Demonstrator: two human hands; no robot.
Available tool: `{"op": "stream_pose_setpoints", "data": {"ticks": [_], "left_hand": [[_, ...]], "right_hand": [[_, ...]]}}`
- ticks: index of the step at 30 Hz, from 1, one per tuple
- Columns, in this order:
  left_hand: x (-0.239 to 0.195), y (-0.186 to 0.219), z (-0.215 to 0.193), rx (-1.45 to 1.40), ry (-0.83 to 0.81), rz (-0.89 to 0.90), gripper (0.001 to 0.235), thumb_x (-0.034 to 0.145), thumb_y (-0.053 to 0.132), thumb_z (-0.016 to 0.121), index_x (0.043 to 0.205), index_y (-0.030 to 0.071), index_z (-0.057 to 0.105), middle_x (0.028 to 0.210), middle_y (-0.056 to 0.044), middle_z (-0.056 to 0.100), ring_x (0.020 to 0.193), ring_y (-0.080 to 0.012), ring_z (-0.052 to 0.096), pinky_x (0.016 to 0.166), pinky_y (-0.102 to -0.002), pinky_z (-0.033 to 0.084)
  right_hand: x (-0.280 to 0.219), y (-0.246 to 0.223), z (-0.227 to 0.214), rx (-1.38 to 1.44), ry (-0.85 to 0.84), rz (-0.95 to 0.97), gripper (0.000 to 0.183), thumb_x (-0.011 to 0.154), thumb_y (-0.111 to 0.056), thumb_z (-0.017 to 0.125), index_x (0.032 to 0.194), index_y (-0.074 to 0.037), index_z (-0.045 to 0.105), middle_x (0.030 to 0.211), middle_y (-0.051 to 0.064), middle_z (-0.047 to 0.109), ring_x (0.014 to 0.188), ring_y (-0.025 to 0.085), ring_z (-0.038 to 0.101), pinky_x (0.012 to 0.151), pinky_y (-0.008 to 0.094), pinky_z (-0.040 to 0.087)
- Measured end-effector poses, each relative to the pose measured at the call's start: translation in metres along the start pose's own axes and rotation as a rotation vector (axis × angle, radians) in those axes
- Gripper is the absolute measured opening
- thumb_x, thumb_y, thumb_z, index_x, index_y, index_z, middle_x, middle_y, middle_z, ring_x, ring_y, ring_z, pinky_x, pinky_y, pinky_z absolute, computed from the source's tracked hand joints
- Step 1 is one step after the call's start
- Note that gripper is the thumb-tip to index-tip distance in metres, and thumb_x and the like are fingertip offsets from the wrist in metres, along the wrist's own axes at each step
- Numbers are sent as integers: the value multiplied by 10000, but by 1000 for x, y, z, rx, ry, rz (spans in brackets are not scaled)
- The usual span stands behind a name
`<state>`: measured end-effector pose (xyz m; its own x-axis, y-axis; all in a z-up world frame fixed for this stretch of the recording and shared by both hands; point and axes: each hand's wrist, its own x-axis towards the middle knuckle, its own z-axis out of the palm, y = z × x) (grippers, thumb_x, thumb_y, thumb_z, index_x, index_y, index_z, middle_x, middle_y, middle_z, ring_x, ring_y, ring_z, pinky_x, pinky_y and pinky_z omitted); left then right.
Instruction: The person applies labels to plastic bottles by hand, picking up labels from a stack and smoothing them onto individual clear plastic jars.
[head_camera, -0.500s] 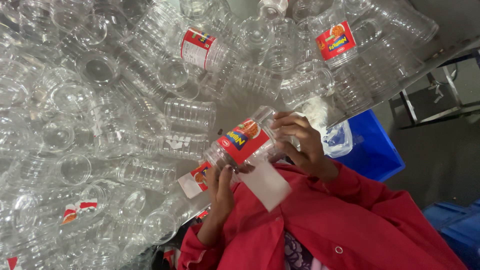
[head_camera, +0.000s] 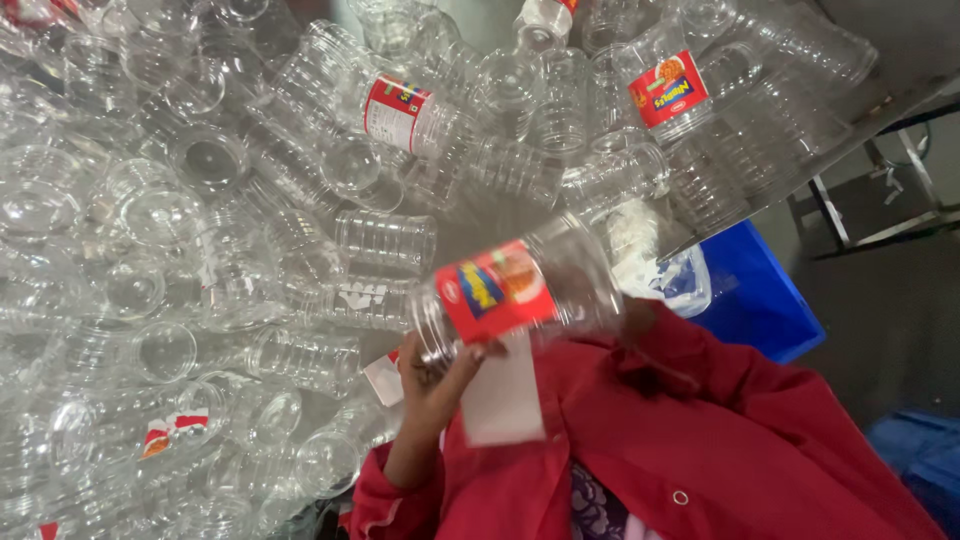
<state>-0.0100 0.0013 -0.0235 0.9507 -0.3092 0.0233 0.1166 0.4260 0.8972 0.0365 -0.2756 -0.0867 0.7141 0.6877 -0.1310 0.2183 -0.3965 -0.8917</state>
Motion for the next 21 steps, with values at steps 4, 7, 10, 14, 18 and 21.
{"op": "stream_pose_setpoints", "data": {"ticks": [4,7,10,14,18,21], "left_hand": [[3,-20,11,114,267,47,232,998,-15,658,1224,-22,603,1078,-83,747,965,-113,712,813,-246,556],[4,-21,13,239,259,120,177,1019,-36,670,1195,-43,655,1067,-96,752,960,-119,708,831,-251,555],[8,-22,12,175,254,120,189,1017,-28,666,1206,-43,662,1050,-77,739,941,-113,697,820,-253,555],[8,-17,11,105,307,11,219,983,-2,667,1198,-20,627,1038,-63,731,927,-107,698,809,-248,558],[9,10,1,129,303,0,140,1000,30,660,1127,-28,652,939,-118,767,844,-155,748,757,-279,580],[4,22,12,227,190,22,135,988,62,658,1088,-28,657,896,-116,748,819,-164,749,755,-303,615]], "right_hand": [[11,-18,18,-116,438,-54,327,815,-265,839,1020,-32,734,938,133,690,891,223,644,816,374,516],[19,-56,22,23,906,-171,640,796,-347,864,1183,29,519,1143,201,566,1130,289,528,999,427,447],[13,-74,23,-478,1132,-464,546,879,-315,804,1294,-65,553,1217,240,521,1340,349,415,1147,478,394],[0,-86,25,-732,774,-658,267,945,-156,817,1192,-126,719,1267,136,699,1365,319,460,1179,460,392],[-17,-97,8,-503,417,-703,329,754,-125,786,1073,-66,733,1244,160,728,1301,366,545,1094,545,432],[-19,-108,4,-276,707,-635,218,821,-41,802,1010,-79,700,1244,125,684,1271,244,583,1133,465,493]]}}
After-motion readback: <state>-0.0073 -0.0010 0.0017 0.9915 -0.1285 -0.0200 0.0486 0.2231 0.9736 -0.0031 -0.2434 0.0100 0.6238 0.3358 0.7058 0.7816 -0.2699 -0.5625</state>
